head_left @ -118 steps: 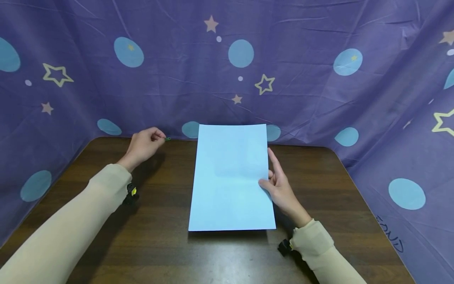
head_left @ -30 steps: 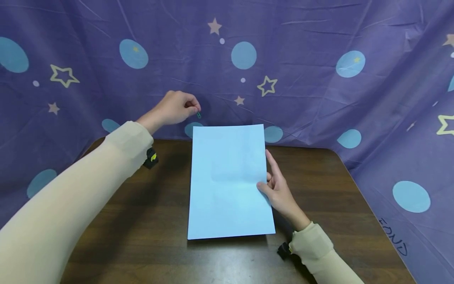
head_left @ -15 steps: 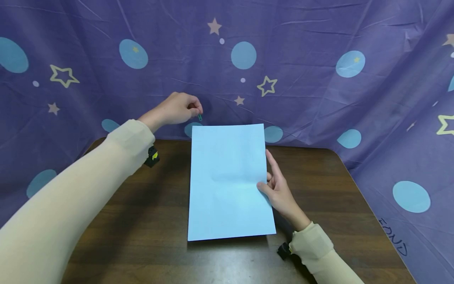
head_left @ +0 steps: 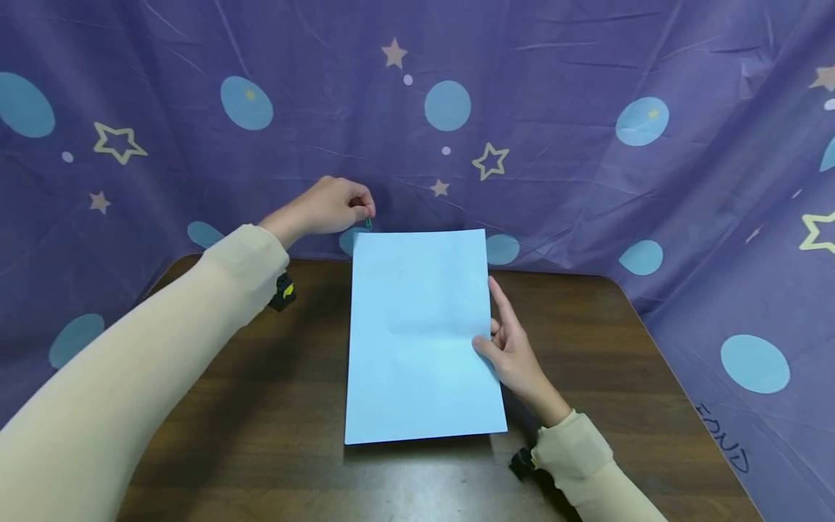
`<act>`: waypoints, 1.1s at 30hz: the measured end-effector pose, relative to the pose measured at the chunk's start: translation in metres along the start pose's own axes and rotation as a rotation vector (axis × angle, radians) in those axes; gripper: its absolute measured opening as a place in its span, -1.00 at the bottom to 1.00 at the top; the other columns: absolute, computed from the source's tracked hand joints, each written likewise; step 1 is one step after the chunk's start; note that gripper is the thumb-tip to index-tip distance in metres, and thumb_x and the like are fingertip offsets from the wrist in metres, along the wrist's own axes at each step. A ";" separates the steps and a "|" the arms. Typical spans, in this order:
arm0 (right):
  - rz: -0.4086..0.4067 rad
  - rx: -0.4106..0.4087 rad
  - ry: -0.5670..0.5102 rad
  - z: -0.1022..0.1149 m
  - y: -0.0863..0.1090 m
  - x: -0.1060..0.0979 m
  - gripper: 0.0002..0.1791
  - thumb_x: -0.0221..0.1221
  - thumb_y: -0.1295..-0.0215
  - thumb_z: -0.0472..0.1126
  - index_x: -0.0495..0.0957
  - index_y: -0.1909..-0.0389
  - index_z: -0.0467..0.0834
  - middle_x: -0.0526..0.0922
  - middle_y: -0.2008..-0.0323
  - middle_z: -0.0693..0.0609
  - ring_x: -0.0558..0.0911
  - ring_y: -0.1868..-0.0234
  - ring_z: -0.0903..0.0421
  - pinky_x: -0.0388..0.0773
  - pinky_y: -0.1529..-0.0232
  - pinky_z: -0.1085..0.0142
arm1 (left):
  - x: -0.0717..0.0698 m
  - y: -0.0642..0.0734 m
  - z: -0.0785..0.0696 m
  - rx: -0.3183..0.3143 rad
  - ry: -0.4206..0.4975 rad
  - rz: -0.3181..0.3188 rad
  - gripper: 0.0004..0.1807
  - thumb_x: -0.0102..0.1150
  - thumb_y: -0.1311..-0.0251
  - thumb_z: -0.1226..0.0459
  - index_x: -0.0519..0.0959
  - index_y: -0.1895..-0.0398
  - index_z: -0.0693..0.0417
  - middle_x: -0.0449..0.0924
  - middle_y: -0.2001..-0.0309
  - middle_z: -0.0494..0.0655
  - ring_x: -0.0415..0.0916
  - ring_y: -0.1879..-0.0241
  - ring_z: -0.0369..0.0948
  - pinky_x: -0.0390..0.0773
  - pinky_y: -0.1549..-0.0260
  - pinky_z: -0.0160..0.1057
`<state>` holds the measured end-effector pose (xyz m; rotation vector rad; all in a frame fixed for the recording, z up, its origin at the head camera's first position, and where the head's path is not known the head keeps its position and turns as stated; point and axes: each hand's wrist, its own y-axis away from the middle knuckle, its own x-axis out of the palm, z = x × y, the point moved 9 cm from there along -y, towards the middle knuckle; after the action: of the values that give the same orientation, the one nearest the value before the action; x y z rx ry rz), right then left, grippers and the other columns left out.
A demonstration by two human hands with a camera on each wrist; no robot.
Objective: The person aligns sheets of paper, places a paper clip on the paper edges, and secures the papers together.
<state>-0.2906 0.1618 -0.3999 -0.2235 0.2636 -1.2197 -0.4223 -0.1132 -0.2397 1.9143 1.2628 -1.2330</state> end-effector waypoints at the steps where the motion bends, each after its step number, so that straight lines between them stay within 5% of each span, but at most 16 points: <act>1: -0.001 0.000 0.004 0.000 0.000 0.000 0.08 0.04 -0.44 -0.59 -0.20 -0.75 0.20 0.70 -0.01 -0.44 0.60 0.56 0.19 0.70 0.39 0.30 | 0.000 0.000 0.000 0.001 -0.002 0.002 -0.73 -0.02 -0.65 0.25 0.70 0.02 0.10 0.71 0.02 0.09 0.49 0.19 -0.01 0.50 0.11 -0.05; 25: 0.013 -0.026 0.000 0.000 -0.001 -0.001 0.08 0.06 -0.44 -0.60 -0.18 -0.75 0.20 0.76 0.08 -0.25 0.40 0.66 0.25 0.56 0.50 0.39 | 0.004 -0.001 0.000 0.009 -0.024 0.016 -0.72 -0.05 -0.63 0.28 0.70 0.05 0.09 0.71 0.02 0.08 0.48 0.22 -0.02 0.49 0.15 -0.07; 33: 0.024 -0.045 -0.029 0.003 -0.001 0.000 0.07 0.05 -0.43 -0.61 -0.23 -0.76 0.08 0.74 0.05 -0.33 0.48 0.61 0.23 0.61 0.46 0.36 | 0.010 -0.001 0.003 -0.003 0.002 0.095 -0.74 -0.03 -0.64 0.28 0.70 0.03 0.10 0.70 0.01 0.08 0.49 0.12 -0.02 0.49 0.11 -0.06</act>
<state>-0.2903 0.1611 -0.3967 -0.2756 0.2681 -1.1872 -0.4226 -0.1112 -0.2506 1.9499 1.1599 -1.1807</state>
